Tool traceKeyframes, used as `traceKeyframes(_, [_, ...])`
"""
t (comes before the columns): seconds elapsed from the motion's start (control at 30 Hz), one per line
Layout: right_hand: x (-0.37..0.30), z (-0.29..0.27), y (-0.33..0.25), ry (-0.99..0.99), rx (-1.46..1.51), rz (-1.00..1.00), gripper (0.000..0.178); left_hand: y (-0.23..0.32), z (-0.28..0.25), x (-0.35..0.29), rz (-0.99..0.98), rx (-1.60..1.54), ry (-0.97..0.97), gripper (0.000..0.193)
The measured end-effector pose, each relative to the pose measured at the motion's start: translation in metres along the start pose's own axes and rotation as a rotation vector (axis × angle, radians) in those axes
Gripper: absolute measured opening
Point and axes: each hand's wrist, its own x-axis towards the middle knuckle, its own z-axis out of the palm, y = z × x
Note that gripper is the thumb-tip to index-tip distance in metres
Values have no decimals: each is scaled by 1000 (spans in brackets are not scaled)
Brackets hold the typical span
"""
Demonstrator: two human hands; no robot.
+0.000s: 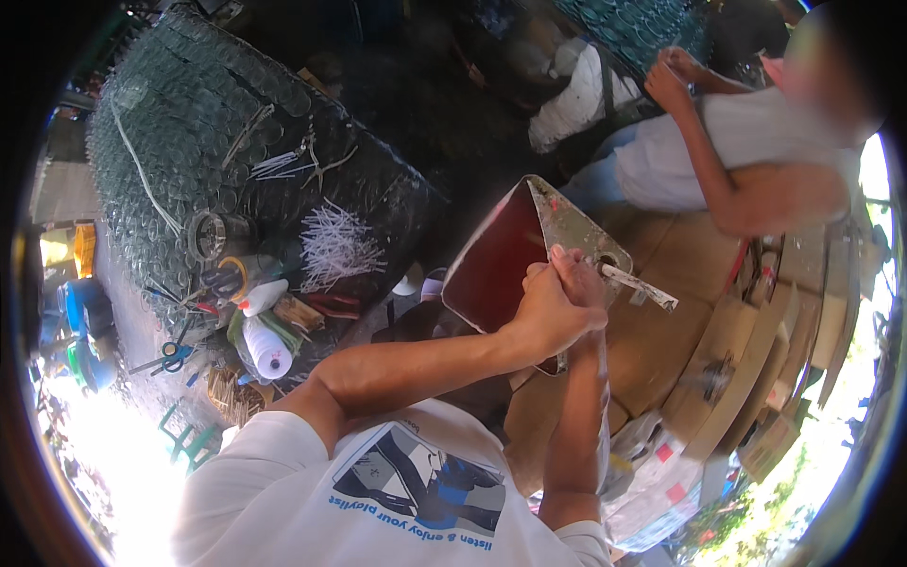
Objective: The person scoops red paint from a metal container into a small pink cup using a stick, then stirs the paint inside the cup. They repeat the scooping and stirring process several times before placing the cup on the container and moving the container to a nearby table.
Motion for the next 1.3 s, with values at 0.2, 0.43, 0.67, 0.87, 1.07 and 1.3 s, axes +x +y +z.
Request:
traceKeyframes(0.2, [110, -25, -39, -136, -43, -27, 52, 28, 12, 102, -20, -111, 117, 88])
traceKeyframes(0.43, [257, -23, -112, -385, -158, -164, 55, 75, -2, 230, -15, -277, 321, 83])
traceKeyframes(0.67, [374, 36, -218, -613, -272, -279, 58, 127, -77, 333, 73, -430, 620, 81])
traceKeyframes(0.87, [470, 108, -306, -700, -339, -655, 61, 198, -187, 410, 49, -415, 698, 86])
traceKeyframes(1.07, [536, 201, -405, -1032, -92, -396, 44, 264, -291, 440, 147, -534, 923, 84])
traceKeyframes(1.3, [602, 337, -545, -1179, -208, -779, 64, 320, -456, 514, 311, -706, 1088, 84])
